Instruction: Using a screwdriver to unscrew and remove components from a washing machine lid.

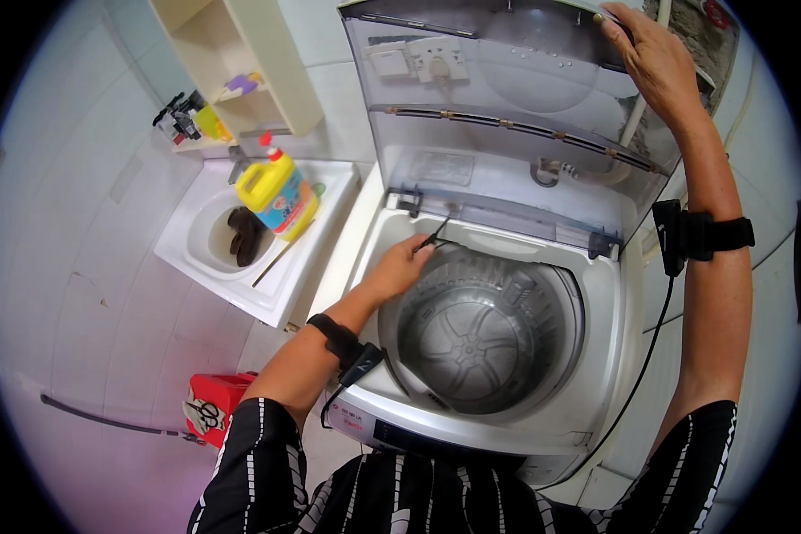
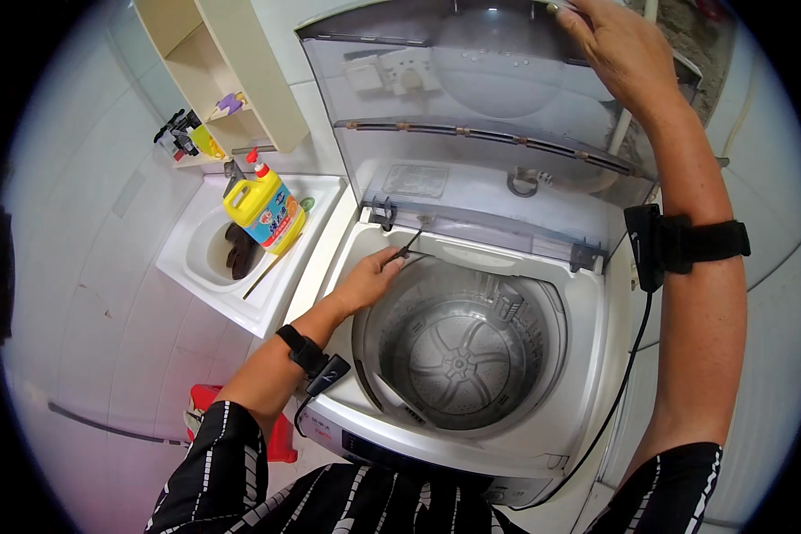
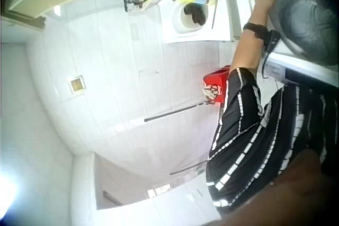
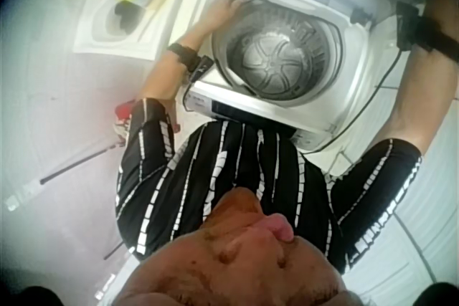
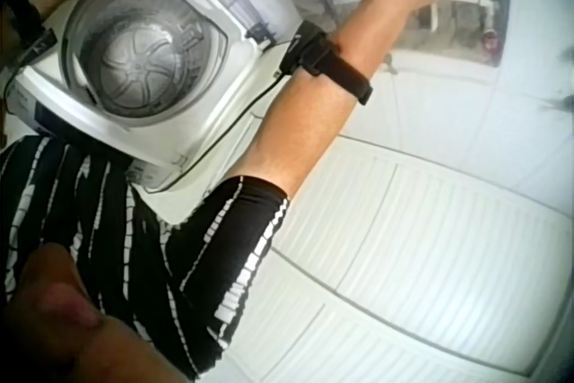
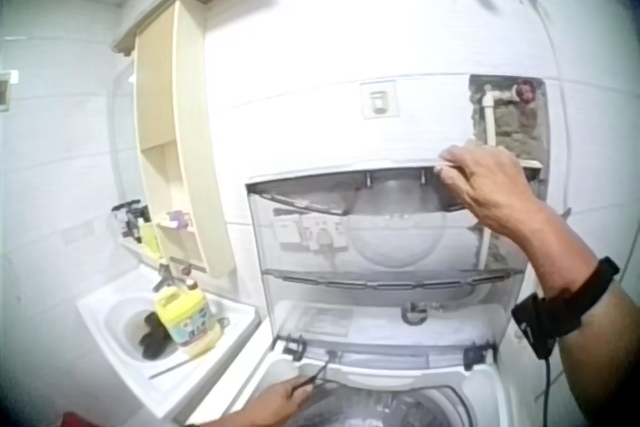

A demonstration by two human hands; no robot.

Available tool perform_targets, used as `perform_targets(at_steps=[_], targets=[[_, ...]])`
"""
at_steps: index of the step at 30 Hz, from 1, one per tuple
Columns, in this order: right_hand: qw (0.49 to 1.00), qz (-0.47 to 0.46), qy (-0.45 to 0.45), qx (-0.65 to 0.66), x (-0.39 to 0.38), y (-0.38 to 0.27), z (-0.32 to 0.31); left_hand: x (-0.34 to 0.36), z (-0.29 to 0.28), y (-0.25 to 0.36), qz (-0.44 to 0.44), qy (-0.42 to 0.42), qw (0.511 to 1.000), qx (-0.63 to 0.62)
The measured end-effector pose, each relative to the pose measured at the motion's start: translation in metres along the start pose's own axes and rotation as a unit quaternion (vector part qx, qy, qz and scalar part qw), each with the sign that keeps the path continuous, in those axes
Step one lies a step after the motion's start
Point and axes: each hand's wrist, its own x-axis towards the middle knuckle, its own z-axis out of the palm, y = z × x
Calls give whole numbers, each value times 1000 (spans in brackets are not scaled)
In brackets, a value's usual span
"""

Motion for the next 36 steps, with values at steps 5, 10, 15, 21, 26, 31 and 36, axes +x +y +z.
perform_targets(at_steps=[5,10,15,21,26,31,36], targets=[[999,29,-12,2,0,-2,-3,-6,-5,22,-15,-17,1000,-12],[1000,26,-8,4,-1,-3,-2,-9,-6,31,-36,-12,998,42],[1000,12,10,-1,-1,0,1,-6,-6,26,-10,-20,1000,19],[998,-18,53,1,-4,-2,5,-7,-3,21,-17,-25,1000,0],[999,19,-25,5,3,6,4,-9,-1,23,-5,-21,1000,-6],[1000,7,16,3,1,10,13,-6,-4,23,-25,-37,999,-26],[1000,4,15,15,-2,8,11,-10,4,24,-21,7,999,-27]])
